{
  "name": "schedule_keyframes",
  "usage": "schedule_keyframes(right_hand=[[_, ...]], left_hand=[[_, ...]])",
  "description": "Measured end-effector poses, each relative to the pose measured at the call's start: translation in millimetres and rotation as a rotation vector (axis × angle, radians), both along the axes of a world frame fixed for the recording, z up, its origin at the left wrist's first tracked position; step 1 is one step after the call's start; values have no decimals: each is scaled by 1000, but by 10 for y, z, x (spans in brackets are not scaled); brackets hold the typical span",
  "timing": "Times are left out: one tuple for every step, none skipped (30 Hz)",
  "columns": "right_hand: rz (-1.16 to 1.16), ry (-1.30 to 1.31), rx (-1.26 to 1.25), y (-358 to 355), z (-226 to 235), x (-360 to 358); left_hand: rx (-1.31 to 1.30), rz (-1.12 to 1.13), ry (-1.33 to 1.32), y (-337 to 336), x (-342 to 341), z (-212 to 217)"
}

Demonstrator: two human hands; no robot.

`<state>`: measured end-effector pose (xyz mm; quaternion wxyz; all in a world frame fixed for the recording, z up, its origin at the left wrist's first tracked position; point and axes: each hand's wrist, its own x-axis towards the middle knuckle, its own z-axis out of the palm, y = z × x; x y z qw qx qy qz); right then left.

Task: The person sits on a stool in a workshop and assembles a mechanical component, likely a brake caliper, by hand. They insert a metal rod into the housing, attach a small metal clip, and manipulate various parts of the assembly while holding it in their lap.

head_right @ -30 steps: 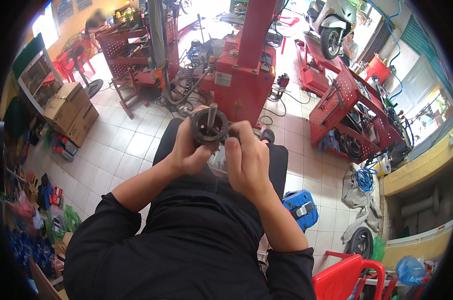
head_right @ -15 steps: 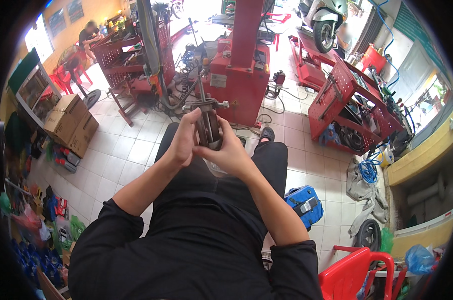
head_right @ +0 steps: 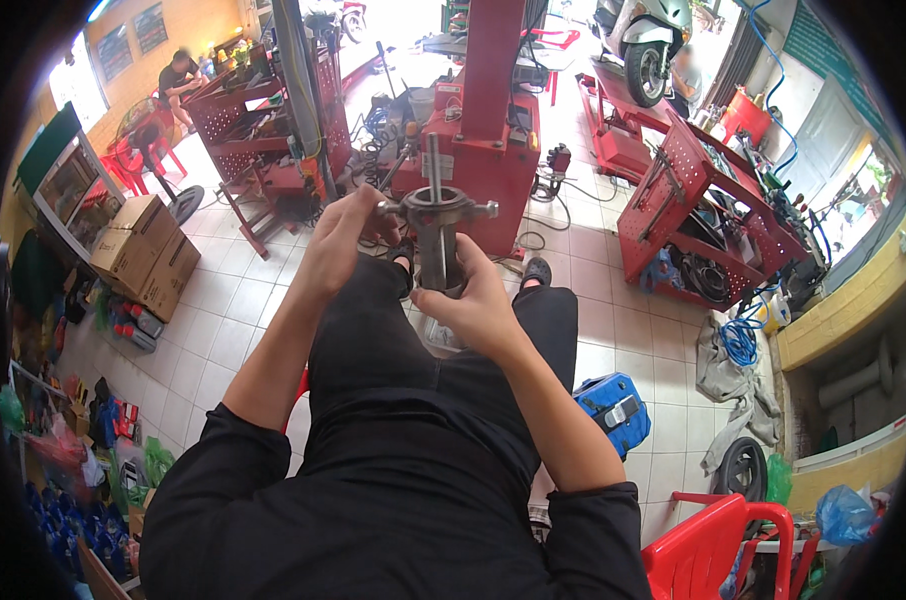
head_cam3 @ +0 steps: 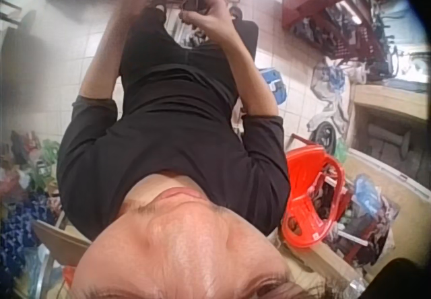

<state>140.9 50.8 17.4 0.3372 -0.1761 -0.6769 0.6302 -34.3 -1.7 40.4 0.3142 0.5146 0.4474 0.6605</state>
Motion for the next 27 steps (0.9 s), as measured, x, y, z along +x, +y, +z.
schedule_keyframes(right_hand=[[-9,-11,20,-15,-14,-14],[-18,-21,40,-28,-36,-26],[-27,-33,60,-35,-51,-35],[-30,-34,19,-46,-46,-36],[-32,-36,-23,-59,-31,-35],[-36,-37,-62,-67,-13,-35],[-42,-49,-82,-66,1,-29],[-48,-62,-102,-61,13,-14],[-53,-74,-122,-61,26,-6],[-56,-72,-104,-64,41,-4],[-59,-70,-86,-66,57,-2],[-65,-67,-69,-67,61,1],[-64,-66,-47,-67,55,4],[-64,-66,-24,-66,46,5],[-63,-64,-1,-64,40,3],[-62,-61,4,-64,37,2],[-62,-58,10,-64,34,0],[-60,-55,16,-64,34,-2],[-55,-53,2,-64,38,-2],[-50,-50,-11,-66,44,0],[-47,-48,-25,-65,48,8],[-51,-58,-19,-60,47,14],[-55,-67,-14,-53,47,21],[-57,-76,-9,-48,46,24],[-56,-80,-17,-48,47,26],[-54,-85,-25,-49,49,28],[-52,-90,-33,-50,52,29]], left_hand=[[9,28,95,7,-22,-17],[18,55,190,25,-60,-47],[26,84,283,27,-75,-52],[22,113,325,14,-68,-47],[18,143,368,-10,-47,-26],[15,172,410,-30,-29,2],[15,178,411,-39,-21,18],[14,184,412,-45,-14,30],[14,191,414,-53,-12,38],[28,185,412,-44,-21,27],[43,178,410,-24,-37,7],[56,169,408,-11,-43,-8],[19,145,372,-12,-41,-13],[-18,122,336,-14,-36,-17],[-55,99,300,-17,-33,-23],[-41,113,295,-17,-14,-31],[-28,128,290,-15,20,-40],[-14,144,285,-13,38,-47],[-8,159,295,-5,38,-62],[-2,174,305,6,35,-86],[4,186,315,15,37,-99],[-16,181,333,5,38,-85],[-35,176,351,-15,37,-56],[-54,173,370,-27,36,-39],[-42,172,364,-21,37,-48],[-29,172,359,-10,36,-65],[-16,171,353,-3,34,-76]])
